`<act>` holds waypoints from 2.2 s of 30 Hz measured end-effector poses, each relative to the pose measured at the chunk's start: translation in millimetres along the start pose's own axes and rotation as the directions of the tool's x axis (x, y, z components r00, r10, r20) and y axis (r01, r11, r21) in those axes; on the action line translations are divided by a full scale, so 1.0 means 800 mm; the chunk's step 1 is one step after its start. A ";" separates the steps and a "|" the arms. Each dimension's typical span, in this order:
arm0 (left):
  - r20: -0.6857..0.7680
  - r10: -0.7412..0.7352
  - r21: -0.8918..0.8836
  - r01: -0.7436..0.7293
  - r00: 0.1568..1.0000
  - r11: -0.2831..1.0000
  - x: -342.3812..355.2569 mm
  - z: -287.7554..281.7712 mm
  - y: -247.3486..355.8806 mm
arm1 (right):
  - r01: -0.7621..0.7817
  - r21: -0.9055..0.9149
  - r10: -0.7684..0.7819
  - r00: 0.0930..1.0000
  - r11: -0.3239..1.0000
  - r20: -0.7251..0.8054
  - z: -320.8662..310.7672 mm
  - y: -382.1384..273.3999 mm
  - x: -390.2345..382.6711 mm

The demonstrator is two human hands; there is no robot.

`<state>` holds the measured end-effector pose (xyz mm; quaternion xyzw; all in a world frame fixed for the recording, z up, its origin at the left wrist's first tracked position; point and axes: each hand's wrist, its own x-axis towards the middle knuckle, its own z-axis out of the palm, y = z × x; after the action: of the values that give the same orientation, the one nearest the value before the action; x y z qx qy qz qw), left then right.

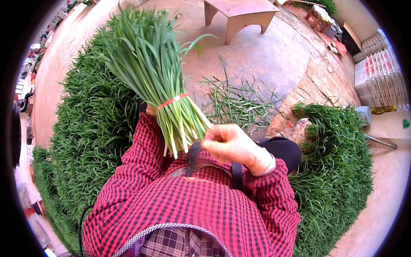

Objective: The person gathers handfuls of long green plants from a pile on the ground and uses red plastic strips to tie them into neat bundles.

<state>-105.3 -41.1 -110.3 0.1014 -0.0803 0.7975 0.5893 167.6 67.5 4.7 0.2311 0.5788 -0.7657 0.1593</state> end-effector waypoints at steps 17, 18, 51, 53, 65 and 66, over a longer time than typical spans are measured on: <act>-0.229 0.591 0.590 -0.373 0.774 0.716 -0.005 0.019 0.012 | 0.302 -0.546 -0.564 0.715 0.782 -0.412 -0.060 -0.006 -0.043; -0.245 0.580 0.572 -0.367 0.777 0.734 -0.001 0.012 0.011 | 0.374 -0.665 -0.680 0.678 0.647 -0.280 -0.047 -0.017 -0.028; -0.369 0.529 0.550 -0.280 0.764 0.787 0.013 0.062 -0.033 | 0.407 -0.707 -0.487 0.868 0.579 0.100 -0.001 0.002 0.014; -0.387 0.554 0.571 -0.281 0.737 0.772 0.013 0.061 -0.032 | 0.320 -0.593 -0.272 0.947 0.739 0.172 -0.019 0.011 -0.014; -0.400 0.526 0.559 -0.255 0.751 0.789 0.016 0.055 -0.063 | 0.086 -0.983 -0.874 0.475 0.160 -0.101 0.015 -0.023 0.063; -0.408 0.525 0.556 -0.253 0.747 0.792 0.017 0.058 -0.065 | 0.060 -0.986 -0.867 0.486 0.158 -0.109 0.015 -0.024 0.066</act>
<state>-56.4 -25.0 -61.7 -0.0101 0.2642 0.8951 0.3589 111.0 62.6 -5.8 0.1472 0.9437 -0.1631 -0.2473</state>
